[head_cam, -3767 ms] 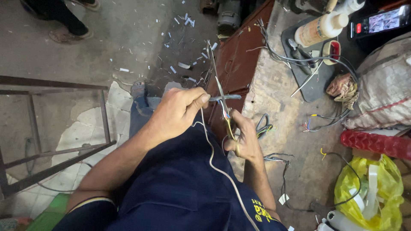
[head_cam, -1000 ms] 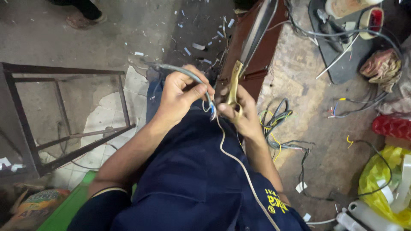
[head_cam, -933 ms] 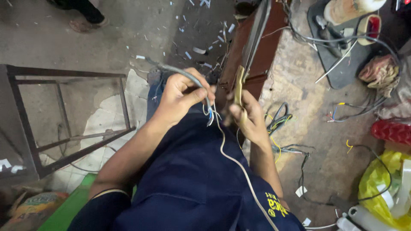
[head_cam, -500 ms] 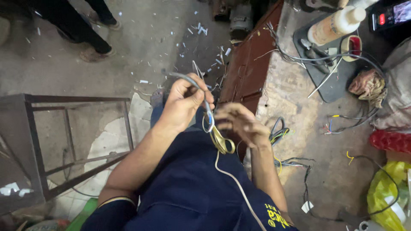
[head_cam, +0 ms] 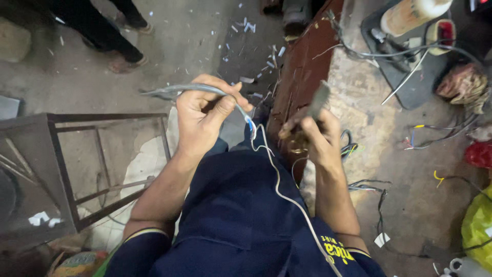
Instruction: The person strips the outer insulation from a grey cable using large shears, then separates the inner colored wires. The person continues to strip and trim the inner wires with the shears.
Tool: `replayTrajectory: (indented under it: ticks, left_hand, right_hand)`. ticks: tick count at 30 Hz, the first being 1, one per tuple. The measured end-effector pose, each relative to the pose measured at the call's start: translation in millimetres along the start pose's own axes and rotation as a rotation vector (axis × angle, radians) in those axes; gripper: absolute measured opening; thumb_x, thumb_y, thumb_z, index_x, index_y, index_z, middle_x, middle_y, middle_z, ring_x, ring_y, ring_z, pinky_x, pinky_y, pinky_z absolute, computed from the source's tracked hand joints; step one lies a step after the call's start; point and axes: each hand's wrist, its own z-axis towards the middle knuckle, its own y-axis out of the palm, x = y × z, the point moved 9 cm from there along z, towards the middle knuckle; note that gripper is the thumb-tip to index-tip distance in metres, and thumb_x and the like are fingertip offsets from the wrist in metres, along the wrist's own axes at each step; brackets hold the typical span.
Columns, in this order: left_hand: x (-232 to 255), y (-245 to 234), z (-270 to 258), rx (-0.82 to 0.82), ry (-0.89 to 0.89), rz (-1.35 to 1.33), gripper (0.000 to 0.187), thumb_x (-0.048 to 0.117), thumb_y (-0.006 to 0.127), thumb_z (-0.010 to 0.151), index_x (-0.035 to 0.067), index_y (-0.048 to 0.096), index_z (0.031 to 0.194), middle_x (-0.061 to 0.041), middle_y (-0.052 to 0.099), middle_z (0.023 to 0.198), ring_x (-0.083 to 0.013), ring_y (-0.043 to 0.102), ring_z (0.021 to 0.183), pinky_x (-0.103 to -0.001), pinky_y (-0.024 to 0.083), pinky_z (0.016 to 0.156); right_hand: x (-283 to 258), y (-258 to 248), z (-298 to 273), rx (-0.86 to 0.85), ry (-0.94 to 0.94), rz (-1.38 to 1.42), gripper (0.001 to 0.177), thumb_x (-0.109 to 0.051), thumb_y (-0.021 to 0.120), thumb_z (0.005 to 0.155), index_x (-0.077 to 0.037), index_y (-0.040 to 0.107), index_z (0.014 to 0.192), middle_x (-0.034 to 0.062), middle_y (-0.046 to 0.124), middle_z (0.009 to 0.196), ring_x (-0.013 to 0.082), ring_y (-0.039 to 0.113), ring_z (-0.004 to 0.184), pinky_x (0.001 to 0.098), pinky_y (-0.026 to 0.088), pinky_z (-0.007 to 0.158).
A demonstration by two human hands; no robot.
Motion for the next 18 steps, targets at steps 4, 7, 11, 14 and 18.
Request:
replayTrajectory:
  ticks: [4,7,11,14,18]
  left_hand:
    - [15.6,7.9,-2.8,0.033,0.058,-0.112,0.014,0.003,0.062,0.111,0.001,0.049,0.116,-0.018,0.071,0.105,-0.0255,0.077,0.091,-0.036,0.067,0.085]
    - [23.6,14.7,-2.8,0.008,0.058,-0.079,0.014,0.002,0.061,0.111,0.001,0.048,0.117,-0.018,0.070,0.106,-0.0261,0.077,0.092,-0.036,0.067,0.083]
    - [34.8,24.4,-7.0,-0.084,0.096,-0.028,0.015,0.001,0.062,0.111,0.000,0.049,0.117,-0.019,0.070,0.104,-0.0256,0.077,0.093,-0.034,0.065,0.084]
    - [39.1,23.7,-10.1,-0.101,0.106,-0.028,0.014,0.002,0.063,0.111,0.000,0.050,0.116,-0.019,0.070,0.103,-0.0252,0.076,0.092,-0.034,0.065,0.085]
    - [43.1,25.2,-12.2,-0.123,0.121,-0.007,0.013,0.003,0.064,0.111,0.000,0.051,0.113,-0.018,0.071,0.100,-0.0246,0.076,0.091,-0.033,0.065,0.083]
  right_hand:
    - [-23.5,13.8,-28.0,-0.072,-0.041,-0.005,0.022,-0.016,0.066,0.103,0.006,0.064,0.102,0.0177,0.070,0.096,0.0221,0.070,0.079,0.0351,0.058,0.072]
    - [-24.3,33.7,-31.6,-0.188,0.011,-0.003,0.016,-0.013,0.063,0.103,0.003,0.063,0.100,0.0181,0.071,0.097,0.0192,0.069,0.076,0.0324,0.057,0.068]
    - [-18.5,45.3,-33.0,-0.241,0.069,-0.273,0.020,-0.015,0.061,0.105,-0.001,0.066,0.092,0.0097,0.072,0.082,0.0144,0.069,0.065,0.0281,0.056,0.060]
    - [-11.2,43.2,-33.8,-0.181,0.162,-0.347,0.021,-0.019,0.063,0.103,-0.002,0.065,0.091,0.0036,0.070,0.072,0.0101,0.066,0.056,0.0248,0.052,0.053]
    - [-6.9,43.7,-35.3,-0.137,0.257,-0.329,0.021,-0.021,0.065,0.102,-0.002,0.064,0.093,0.0022,0.068,0.070,0.0077,0.063,0.055,0.0235,0.049,0.050]
